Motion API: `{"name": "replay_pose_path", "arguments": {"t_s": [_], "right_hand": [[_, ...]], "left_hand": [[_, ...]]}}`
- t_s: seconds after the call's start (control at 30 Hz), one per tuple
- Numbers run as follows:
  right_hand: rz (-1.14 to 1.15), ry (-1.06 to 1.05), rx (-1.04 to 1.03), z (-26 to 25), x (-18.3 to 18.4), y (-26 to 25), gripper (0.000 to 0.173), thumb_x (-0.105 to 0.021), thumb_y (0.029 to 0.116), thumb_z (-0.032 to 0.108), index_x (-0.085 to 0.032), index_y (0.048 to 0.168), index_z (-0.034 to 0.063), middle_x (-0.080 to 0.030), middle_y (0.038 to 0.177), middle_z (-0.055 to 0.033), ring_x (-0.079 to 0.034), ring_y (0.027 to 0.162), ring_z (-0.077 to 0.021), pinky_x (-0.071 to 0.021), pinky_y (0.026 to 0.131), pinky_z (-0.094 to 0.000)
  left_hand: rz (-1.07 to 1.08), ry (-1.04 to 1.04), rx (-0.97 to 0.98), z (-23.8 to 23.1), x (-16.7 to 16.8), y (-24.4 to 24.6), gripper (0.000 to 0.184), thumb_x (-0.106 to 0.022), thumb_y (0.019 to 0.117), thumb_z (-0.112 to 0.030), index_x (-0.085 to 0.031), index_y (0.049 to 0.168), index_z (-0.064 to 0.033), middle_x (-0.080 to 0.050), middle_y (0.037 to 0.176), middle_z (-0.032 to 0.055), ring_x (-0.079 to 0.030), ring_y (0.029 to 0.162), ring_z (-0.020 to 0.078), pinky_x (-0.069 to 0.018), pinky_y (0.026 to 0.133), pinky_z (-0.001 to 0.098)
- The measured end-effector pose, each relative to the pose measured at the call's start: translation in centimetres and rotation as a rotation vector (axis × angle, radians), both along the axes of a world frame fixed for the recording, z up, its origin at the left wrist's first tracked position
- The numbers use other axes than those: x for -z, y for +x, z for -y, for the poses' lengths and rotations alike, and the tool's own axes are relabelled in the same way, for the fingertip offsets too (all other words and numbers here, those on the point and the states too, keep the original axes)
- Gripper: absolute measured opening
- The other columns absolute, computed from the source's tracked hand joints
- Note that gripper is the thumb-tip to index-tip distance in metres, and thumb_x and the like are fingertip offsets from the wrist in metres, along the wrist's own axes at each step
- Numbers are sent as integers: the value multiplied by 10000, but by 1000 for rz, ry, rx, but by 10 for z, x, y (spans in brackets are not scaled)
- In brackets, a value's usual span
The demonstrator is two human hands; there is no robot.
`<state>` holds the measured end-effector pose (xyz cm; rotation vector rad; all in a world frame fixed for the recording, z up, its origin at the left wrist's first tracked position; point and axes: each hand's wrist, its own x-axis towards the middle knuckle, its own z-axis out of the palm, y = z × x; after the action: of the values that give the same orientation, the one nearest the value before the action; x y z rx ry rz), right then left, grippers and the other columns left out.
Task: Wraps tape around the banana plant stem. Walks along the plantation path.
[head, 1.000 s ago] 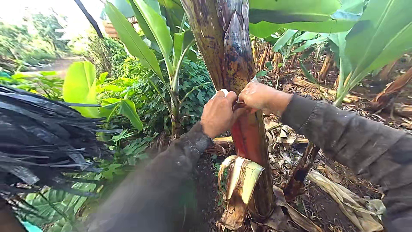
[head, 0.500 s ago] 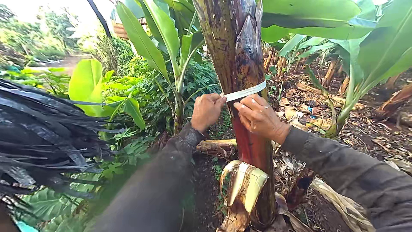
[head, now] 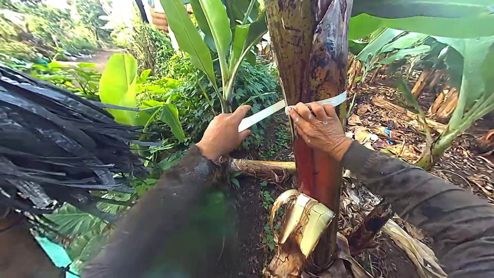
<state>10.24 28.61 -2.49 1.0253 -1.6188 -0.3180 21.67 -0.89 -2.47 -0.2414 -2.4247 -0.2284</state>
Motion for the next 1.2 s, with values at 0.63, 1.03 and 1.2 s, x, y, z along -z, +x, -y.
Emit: {"name": "replay_pose_path", "arguments": {"t_s": [0.63,1.03,1.2], "right_hand": [[79,-464,-13,48,14,11,275,-531,1034,285,-755,1166,196,-623,1193,-107,-528,1147,-336,-374,957,-517],[-72,-593,-48,54,21,-8,226,-647,970,318,-796,1120,238,-644,1135,-62,-538,1069,-283,-366,952,-499],[-33,-595,-29,52,24,-8,174,-710,938,314,-815,1056,241,-664,1076,-62,-545,1034,-283,-355,947,-495]], "left_hand": [[-3,-279,-148,-117,-36,62,335,-640,987,-397,-685,914,-73,-535,1179,214,-598,594,281,-515,470,420],[-416,-112,495,-44,21,17,203,-602,1012,-185,-699,863,-88,-723,1064,87,-700,798,184,-584,626,346],[-316,310,623,5,17,-81,264,-793,889,-361,-744,790,-122,-701,933,-5,-674,860,75,-602,751,278]]}}
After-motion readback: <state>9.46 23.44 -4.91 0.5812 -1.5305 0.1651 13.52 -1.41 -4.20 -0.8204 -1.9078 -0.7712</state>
